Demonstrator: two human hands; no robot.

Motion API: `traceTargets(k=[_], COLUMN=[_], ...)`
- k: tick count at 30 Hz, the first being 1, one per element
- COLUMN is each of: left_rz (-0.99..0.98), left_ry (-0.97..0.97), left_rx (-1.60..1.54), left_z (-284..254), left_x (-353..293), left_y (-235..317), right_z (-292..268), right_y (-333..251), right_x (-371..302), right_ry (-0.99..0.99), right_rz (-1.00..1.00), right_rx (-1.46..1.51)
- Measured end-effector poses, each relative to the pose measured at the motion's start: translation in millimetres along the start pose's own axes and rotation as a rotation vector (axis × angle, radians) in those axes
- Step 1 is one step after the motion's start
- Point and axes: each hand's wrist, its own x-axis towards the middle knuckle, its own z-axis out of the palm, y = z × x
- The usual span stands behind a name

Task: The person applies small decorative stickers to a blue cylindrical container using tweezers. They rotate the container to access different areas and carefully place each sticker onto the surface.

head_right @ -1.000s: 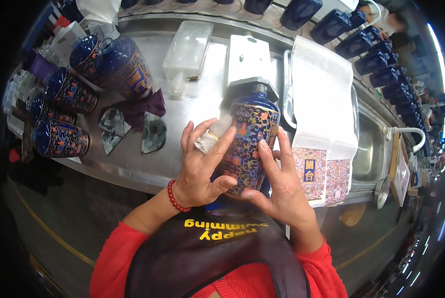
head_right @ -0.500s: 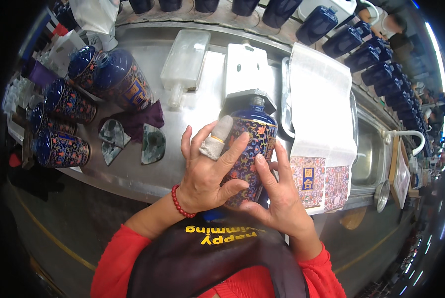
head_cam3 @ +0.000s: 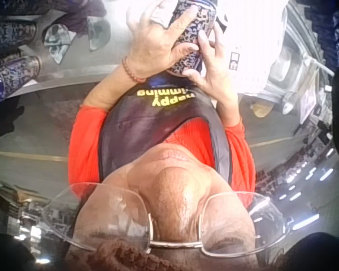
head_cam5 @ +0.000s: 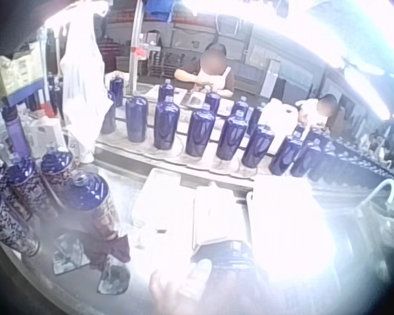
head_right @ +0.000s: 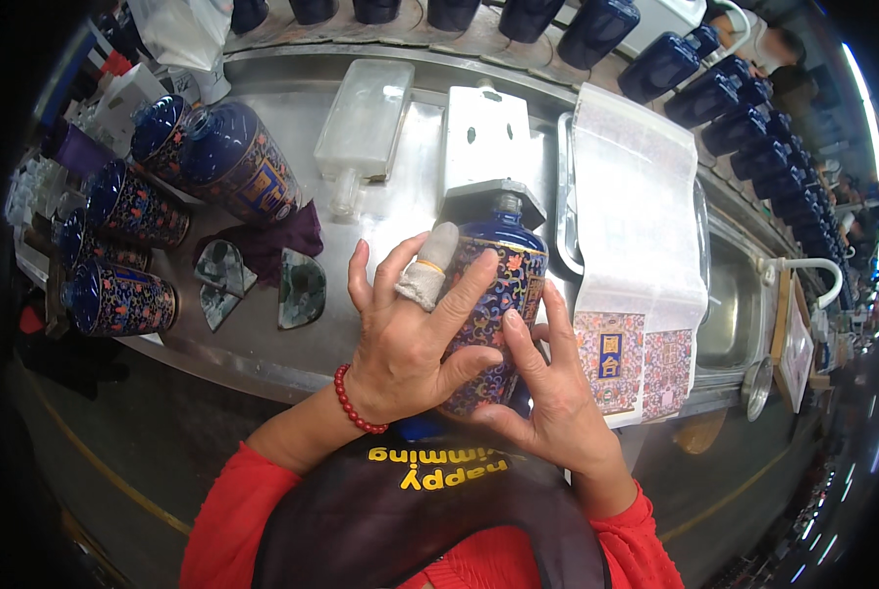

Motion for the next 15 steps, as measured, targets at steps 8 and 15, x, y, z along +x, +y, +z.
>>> traceTargets(k=[8, 15], left_rz=[-0.004, -0.013], left_ry=[0.032, 0.04], left_rx=[-0.028, -0.018], left_z=[3.2, 4.1], left_x=[-0.4, 1.0], left_y=[-2.3, -0.7], right_z=[0.0, 0.5], right_y=[0.2, 1.0], right_x=[-0.1, -0.9], right_ry=[0.003, 0.008], right_rz=[-0.003, 0.01], right_rx=[-0.02, -0.001])
